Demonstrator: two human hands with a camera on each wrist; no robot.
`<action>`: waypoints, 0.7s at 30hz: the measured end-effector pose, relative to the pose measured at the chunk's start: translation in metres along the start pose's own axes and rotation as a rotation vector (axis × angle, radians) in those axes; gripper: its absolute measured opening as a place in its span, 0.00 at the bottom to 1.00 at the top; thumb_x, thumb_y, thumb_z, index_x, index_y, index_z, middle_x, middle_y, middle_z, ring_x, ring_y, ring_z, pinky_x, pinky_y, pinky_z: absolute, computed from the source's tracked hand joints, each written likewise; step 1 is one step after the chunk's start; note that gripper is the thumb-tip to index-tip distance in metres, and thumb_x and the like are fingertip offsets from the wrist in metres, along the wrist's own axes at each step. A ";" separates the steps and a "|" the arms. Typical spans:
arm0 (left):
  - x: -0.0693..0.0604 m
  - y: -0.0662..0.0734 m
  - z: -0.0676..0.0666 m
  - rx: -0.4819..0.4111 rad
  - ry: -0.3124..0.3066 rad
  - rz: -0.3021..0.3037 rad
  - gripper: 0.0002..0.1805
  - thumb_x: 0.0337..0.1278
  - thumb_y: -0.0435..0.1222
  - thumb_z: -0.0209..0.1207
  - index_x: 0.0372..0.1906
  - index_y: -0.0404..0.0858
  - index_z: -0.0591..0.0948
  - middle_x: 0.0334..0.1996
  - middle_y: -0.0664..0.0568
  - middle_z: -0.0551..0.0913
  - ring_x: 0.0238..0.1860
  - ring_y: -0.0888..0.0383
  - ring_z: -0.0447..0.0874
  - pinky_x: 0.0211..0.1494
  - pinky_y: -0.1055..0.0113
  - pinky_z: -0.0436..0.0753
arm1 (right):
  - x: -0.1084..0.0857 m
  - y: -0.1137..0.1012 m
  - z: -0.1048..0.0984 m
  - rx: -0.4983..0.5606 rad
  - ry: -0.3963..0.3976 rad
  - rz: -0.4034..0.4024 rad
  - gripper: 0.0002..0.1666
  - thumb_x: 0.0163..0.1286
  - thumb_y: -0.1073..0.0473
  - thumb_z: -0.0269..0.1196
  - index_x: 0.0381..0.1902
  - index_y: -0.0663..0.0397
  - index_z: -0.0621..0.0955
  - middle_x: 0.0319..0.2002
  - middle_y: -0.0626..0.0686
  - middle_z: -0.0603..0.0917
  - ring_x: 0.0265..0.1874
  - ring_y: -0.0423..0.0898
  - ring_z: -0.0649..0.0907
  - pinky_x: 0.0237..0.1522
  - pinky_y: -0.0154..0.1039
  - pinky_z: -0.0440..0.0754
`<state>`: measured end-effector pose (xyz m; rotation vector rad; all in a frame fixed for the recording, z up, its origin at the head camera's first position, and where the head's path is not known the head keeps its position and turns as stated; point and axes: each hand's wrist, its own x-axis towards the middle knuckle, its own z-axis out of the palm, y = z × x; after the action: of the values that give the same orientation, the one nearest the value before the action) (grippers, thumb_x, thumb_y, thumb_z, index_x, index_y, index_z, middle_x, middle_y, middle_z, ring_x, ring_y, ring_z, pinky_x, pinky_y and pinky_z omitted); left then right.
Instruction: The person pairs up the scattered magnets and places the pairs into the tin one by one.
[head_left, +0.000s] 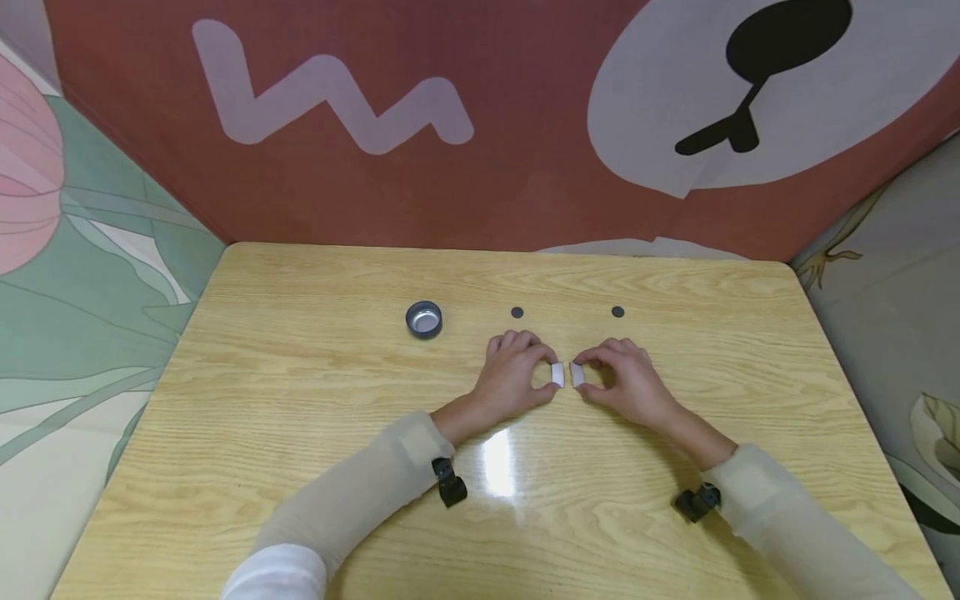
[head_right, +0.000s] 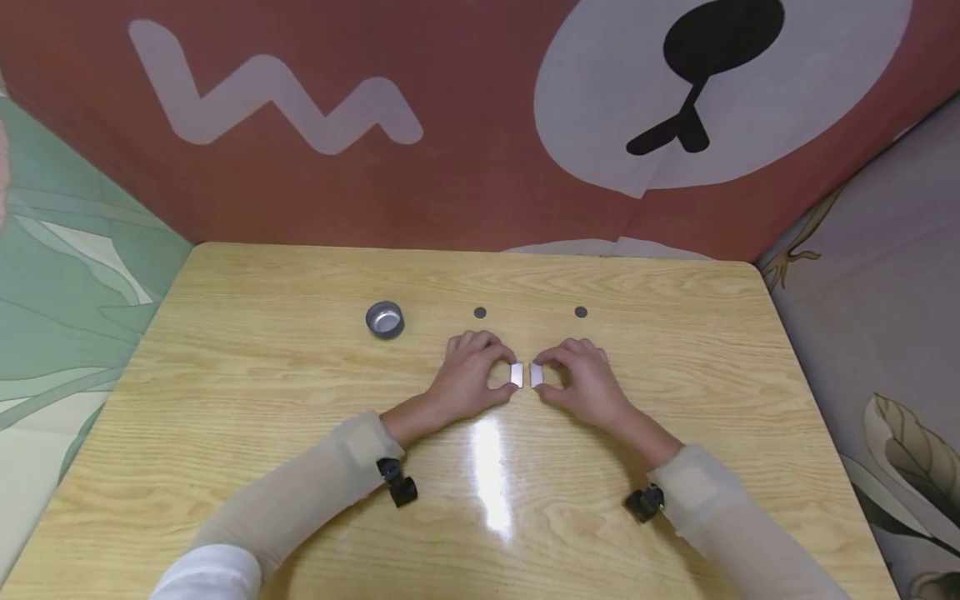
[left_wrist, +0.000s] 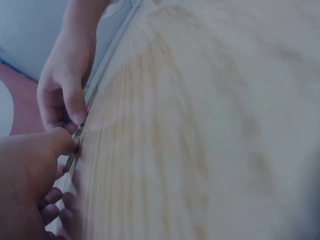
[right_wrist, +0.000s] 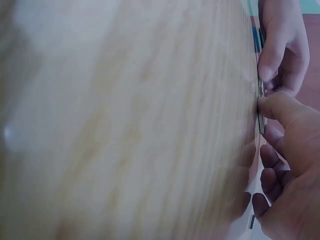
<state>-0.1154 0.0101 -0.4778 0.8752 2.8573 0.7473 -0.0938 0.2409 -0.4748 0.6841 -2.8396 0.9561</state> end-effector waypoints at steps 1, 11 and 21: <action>0.001 0.002 0.001 -0.001 -0.003 -0.002 0.20 0.59 0.52 0.68 0.53 0.49 0.85 0.55 0.56 0.77 0.55 0.56 0.69 0.68 0.53 0.63 | 0.001 -0.001 0.000 -0.007 -0.003 0.002 0.21 0.53 0.63 0.79 0.46 0.55 0.87 0.37 0.49 0.83 0.39 0.48 0.76 0.44 0.49 0.66; 0.004 0.007 0.003 0.010 -0.015 -0.012 0.21 0.60 0.53 0.69 0.53 0.48 0.84 0.55 0.56 0.77 0.54 0.56 0.69 0.66 0.54 0.64 | 0.003 -0.005 0.001 -0.036 -0.033 0.034 0.21 0.53 0.62 0.78 0.46 0.56 0.86 0.37 0.49 0.83 0.38 0.49 0.76 0.45 0.51 0.67; 0.004 0.007 0.003 0.021 -0.027 -0.024 0.22 0.59 0.54 0.69 0.53 0.48 0.84 0.56 0.56 0.77 0.55 0.56 0.69 0.67 0.55 0.64 | 0.003 -0.004 0.000 -0.026 -0.041 0.037 0.21 0.53 0.61 0.79 0.46 0.55 0.86 0.37 0.49 0.82 0.39 0.49 0.75 0.44 0.49 0.67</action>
<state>-0.1144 0.0185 -0.4767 0.8448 2.8519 0.6990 -0.0951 0.2364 -0.4723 0.6583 -2.9045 0.9189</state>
